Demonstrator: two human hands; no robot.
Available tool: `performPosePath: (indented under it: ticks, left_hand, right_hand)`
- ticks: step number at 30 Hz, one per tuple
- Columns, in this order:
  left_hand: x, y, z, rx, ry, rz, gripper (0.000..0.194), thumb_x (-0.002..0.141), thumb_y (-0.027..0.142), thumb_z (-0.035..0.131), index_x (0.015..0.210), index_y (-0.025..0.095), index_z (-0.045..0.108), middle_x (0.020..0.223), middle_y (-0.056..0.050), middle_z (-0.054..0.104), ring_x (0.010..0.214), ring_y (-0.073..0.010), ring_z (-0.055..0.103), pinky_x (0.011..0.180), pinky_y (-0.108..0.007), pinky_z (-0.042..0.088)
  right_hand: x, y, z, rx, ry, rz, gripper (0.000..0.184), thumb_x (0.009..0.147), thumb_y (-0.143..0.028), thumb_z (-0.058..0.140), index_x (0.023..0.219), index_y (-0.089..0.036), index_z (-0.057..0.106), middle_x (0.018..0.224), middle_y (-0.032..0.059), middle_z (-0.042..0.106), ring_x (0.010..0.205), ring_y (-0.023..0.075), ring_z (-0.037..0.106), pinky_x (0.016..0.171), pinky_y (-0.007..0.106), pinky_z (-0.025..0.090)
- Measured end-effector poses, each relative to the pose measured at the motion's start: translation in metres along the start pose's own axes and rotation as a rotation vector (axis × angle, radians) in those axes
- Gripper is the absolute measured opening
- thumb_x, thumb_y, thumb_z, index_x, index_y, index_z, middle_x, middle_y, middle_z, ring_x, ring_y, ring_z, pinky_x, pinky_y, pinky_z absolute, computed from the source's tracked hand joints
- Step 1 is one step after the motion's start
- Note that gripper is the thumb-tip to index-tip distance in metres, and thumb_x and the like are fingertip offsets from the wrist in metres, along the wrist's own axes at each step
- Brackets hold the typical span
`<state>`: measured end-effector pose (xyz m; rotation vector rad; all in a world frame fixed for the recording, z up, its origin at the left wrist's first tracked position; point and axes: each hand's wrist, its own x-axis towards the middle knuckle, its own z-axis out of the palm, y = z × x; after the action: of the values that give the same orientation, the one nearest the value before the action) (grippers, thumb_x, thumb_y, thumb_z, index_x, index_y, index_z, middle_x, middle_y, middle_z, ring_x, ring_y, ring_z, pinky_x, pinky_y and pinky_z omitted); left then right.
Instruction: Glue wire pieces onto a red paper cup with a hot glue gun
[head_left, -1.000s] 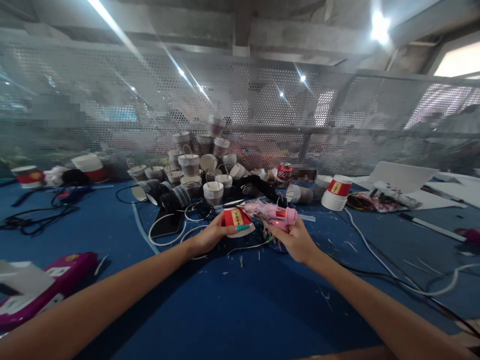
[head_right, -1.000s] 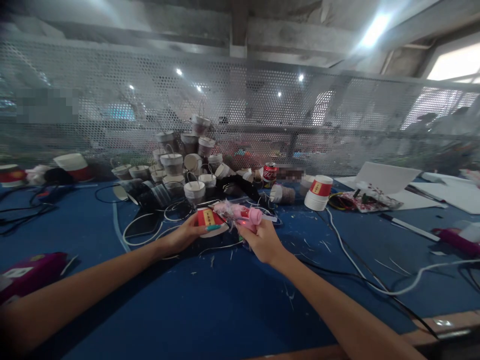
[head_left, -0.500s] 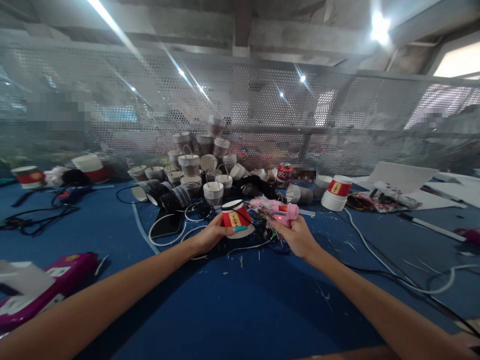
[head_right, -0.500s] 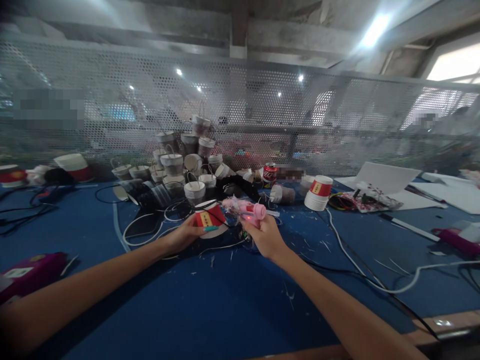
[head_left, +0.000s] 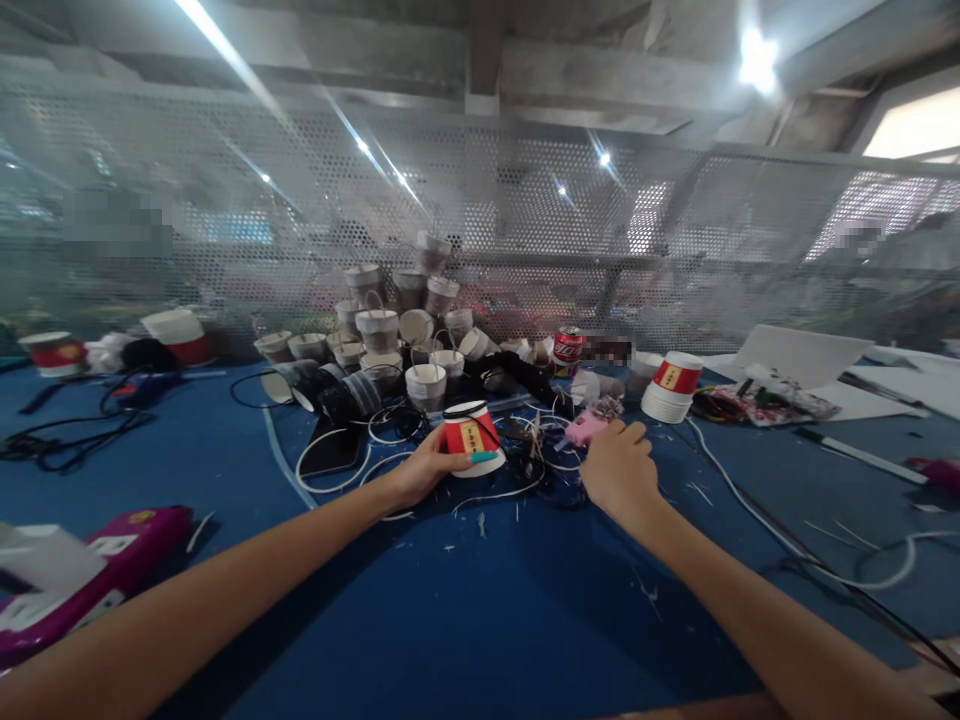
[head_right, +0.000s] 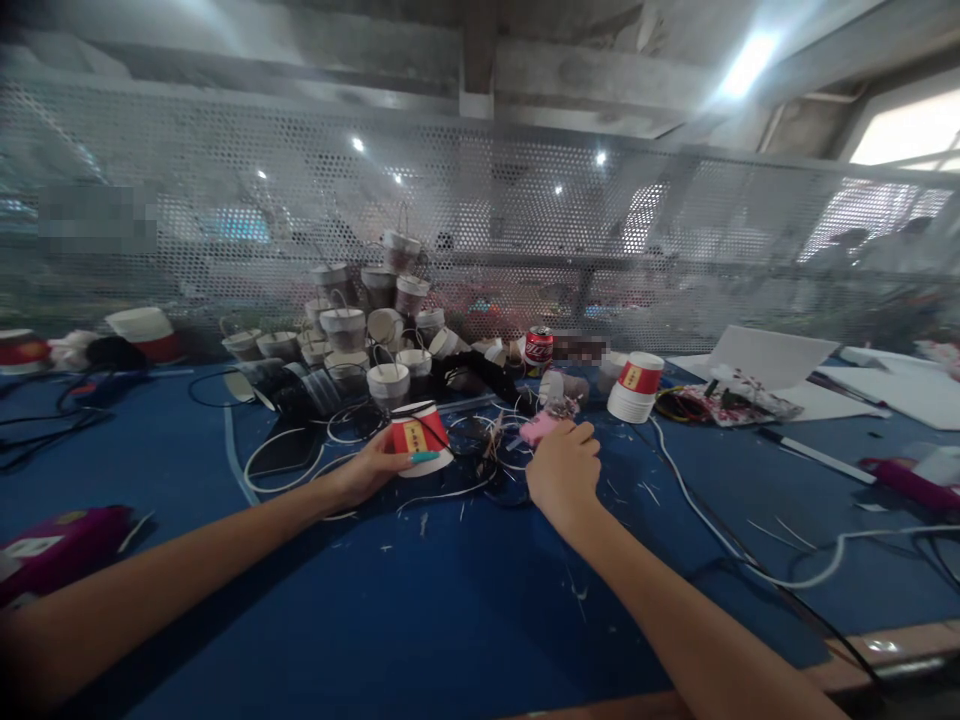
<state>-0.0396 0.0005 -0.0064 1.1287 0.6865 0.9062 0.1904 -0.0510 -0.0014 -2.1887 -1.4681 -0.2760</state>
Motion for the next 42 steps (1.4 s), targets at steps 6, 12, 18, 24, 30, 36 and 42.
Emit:
performPosePath:
  ticks: [6,12,18,24,30,36,42]
  left_hand:
    - [0.001,-0.001,0.002,0.043,0.045,-0.002,0.06,0.047,0.018,0.08,0.1,0.016,0.051,0.093,-0.005,0.067,0.088,-0.0219,0.063,0.092,-0.04,0.041]
    - [0.004,-0.006,0.0,0.142,0.048,0.017,0.06,0.054,0.021,0.078,0.105,0.017,0.049,0.105,-0.008,0.064,0.1,-0.0242,0.06,0.096,-0.041,0.038]
    - [0.003,-0.004,0.002,0.134,0.01,0.065,0.06,0.055,0.022,0.078,0.107,0.017,0.049,0.109,-0.008,0.063,0.102,-0.0233,0.059,0.095,-0.039,0.04]
    - [0.001,-0.003,0.003,0.172,-0.016,0.047,0.065,0.049,0.018,0.081,0.104,0.018,0.047,0.101,-0.005,0.065,0.095,-0.0213,0.061,0.091,-0.039,0.043]
    - [0.001,-0.005,0.001,0.145,-0.053,0.063,0.064,0.049,0.013,0.08,0.104,0.019,0.047,0.099,-0.004,0.065,0.093,-0.0198,0.061,0.088,-0.036,0.044]
    - [-0.002,0.002,0.006,0.152,-0.042,0.068,0.068,0.049,0.012,0.08,0.109,0.019,0.048,0.102,-0.005,0.065,0.096,-0.0216,0.061,0.093,-0.04,0.041]
    - [-0.002,0.003,0.004,0.156,-0.041,0.023,0.072,0.048,0.012,0.08,0.111,0.017,0.046,0.106,-0.007,0.064,0.1,-0.0225,0.06,0.097,-0.043,0.037]
  right_hand:
    - [-0.005,-0.003,-0.002,0.037,0.058,-0.067,0.03,0.066,-0.014,0.05,0.094,-0.004,0.049,0.097,0.0318,0.048,0.099,0.0465,0.043,0.07,0.058,0.039]
    - [-0.012,-0.015,-0.022,0.299,0.192,-0.489,0.033,0.068,-0.013,0.042,0.101,-0.014,0.047,0.125,0.0173,0.042,0.113,0.0336,0.033,0.092,0.051,0.028]
    - [-0.027,-0.02,-0.029,0.725,-0.235,-0.838,0.035,0.065,-0.01,0.04,0.098,-0.021,0.046,0.135,0.0048,0.043,0.114,0.0244,0.032,0.096,0.045,0.026]
    - [-0.03,-0.025,-0.033,0.743,-0.46,-0.837,0.032,0.06,-0.009,0.04,0.088,-0.022,0.045,0.133,0.0011,0.047,0.109,0.0224,0.032,0.096,0.045,0.026]
    - [-0.028,-0.026,-0.026,0.748,-0.469,-0.776,0.032,0.059,-0.011,0.04,0.089,-0.023,0.045,0.13,0.0019,0.047,0.107,0.0224,0.031,0.096,0.045,0.025]
    - [-0.023,-0.023,-0.016,0.908,-0.391,-0.604,0.028,0.059,-0.012,0.039,0.084,-0.022,0.043,0.123,0.0037,0.049,0.103,0.022,0.034,0.094,0.043,0.024]
    - [-0.012,-0.023,-0.006,1.092,-0.456,-0.447,0.021,0.061,-0.013,0.038,0.08,-0.022,0.04,0.115,0.0045,0.054,0.1,0.0214,0.039,0.088,0.039,0.03]
